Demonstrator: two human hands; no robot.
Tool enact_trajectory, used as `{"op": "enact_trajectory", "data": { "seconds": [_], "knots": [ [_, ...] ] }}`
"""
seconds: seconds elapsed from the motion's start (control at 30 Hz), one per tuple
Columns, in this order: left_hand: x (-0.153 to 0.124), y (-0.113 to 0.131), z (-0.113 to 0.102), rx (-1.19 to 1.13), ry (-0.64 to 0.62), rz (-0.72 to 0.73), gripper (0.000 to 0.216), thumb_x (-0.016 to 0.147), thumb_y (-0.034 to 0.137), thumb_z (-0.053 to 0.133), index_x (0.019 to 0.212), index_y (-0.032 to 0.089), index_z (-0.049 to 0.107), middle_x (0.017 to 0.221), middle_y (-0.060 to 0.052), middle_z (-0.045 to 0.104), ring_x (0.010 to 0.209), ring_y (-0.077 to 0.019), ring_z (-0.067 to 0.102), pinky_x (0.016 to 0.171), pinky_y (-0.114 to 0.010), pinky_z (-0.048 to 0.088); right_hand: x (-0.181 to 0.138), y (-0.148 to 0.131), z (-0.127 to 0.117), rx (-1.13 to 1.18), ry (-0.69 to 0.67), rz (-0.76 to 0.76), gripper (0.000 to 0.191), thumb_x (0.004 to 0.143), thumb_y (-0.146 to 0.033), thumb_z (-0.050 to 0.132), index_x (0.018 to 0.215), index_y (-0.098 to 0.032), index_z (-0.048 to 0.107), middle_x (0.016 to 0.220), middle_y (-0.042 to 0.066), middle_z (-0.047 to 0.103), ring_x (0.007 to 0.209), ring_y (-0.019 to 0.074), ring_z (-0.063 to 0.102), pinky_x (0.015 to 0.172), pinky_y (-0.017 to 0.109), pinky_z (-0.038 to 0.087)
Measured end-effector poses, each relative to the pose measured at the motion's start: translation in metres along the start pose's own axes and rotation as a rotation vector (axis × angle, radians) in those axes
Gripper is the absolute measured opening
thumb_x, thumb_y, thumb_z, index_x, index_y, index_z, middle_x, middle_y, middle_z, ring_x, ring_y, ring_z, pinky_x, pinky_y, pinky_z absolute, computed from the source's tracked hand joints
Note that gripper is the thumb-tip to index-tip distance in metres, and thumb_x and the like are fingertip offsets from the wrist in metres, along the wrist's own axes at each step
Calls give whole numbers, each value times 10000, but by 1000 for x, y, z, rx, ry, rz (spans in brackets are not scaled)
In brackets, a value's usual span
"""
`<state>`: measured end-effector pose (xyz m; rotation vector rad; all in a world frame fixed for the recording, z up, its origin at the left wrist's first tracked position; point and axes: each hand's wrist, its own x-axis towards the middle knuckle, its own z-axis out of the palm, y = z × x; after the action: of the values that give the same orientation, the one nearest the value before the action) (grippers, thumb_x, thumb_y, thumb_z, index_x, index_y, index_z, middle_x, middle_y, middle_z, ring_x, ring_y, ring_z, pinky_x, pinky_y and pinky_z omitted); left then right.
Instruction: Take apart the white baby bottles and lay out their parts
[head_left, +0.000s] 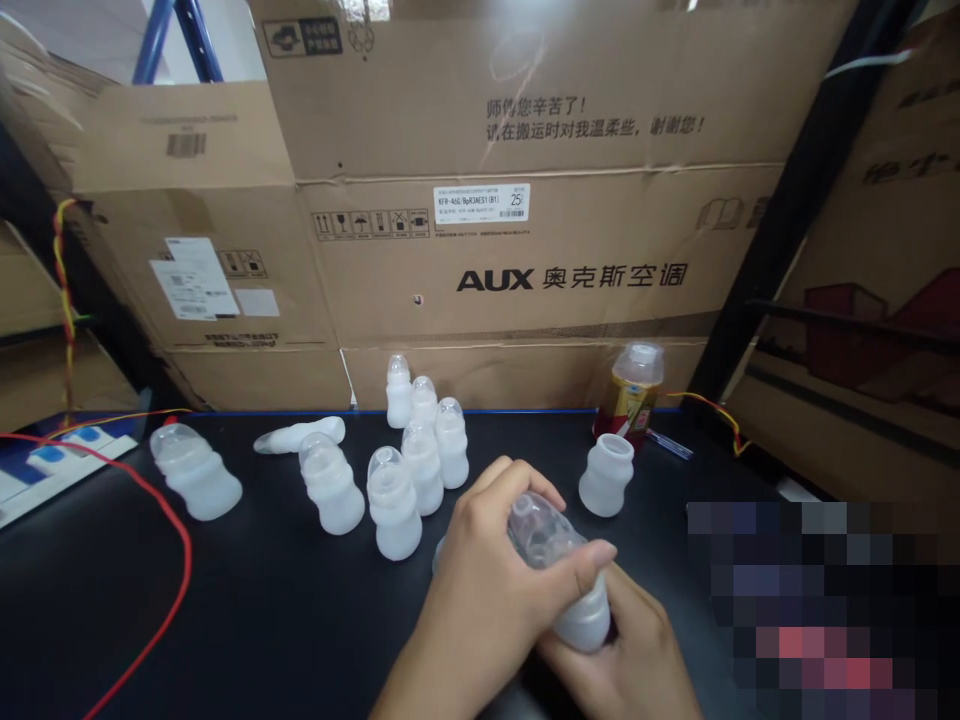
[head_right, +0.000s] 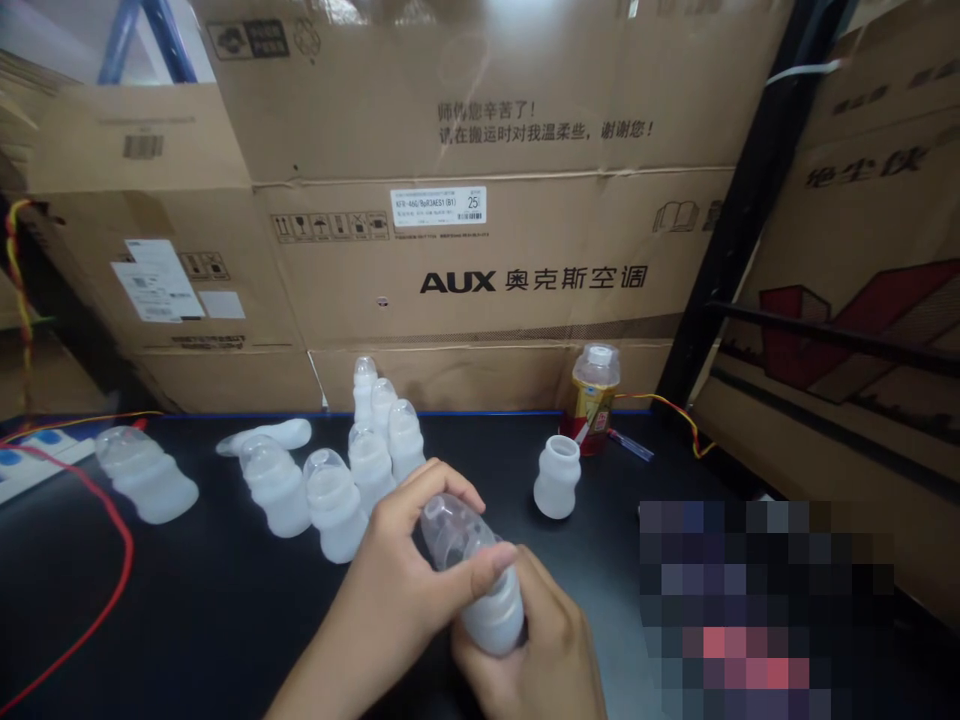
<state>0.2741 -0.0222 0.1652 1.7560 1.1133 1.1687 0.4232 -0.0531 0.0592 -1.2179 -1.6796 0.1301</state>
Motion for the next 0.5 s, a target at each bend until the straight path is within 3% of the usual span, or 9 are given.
{"op": "enact_trajectory", "data": {
  "seconds": [0.17, 0.33, 0.5],
  "knots": [
    [-8, -17, -18, -150, 113, 52, 411, 775, 468, 965, 1065, 292, 732, 957, 28, 730, 873, -180, 685, 808, -295, 506, -1, 1, 4, -23, 19, 70, 94, 926, -328, 691, 905, -280, 613, 709, -68, 689, 561, 147, 672, 542, 216, 545],
    [-13, -30, -18, -230, 171, 54, 450, 822, 520, 930, 1168, 317, 726, 1060, 13, 777, 991, -182, 772, 885, -275, 585, -4, -9, 6, 12, 22, 207, 203, 959, -428, 679, 1105, -307, 609, 840, -69, 744, 661, 157, 706, 664, 243, 558],
    [-10, -42, -12, -126, 194, 71, 366, 824, 358, 949, 1144, 333, 773, 1100, 9, 807, 1020, -203, 784, 936, -312, 576, -3, -8, 4, -41, 58, 332, 413, 936, -509, 693, 1289, -333, 571, 934, -54, 812, 741, 196, 794, 706, 273, 584]
  ]
}}
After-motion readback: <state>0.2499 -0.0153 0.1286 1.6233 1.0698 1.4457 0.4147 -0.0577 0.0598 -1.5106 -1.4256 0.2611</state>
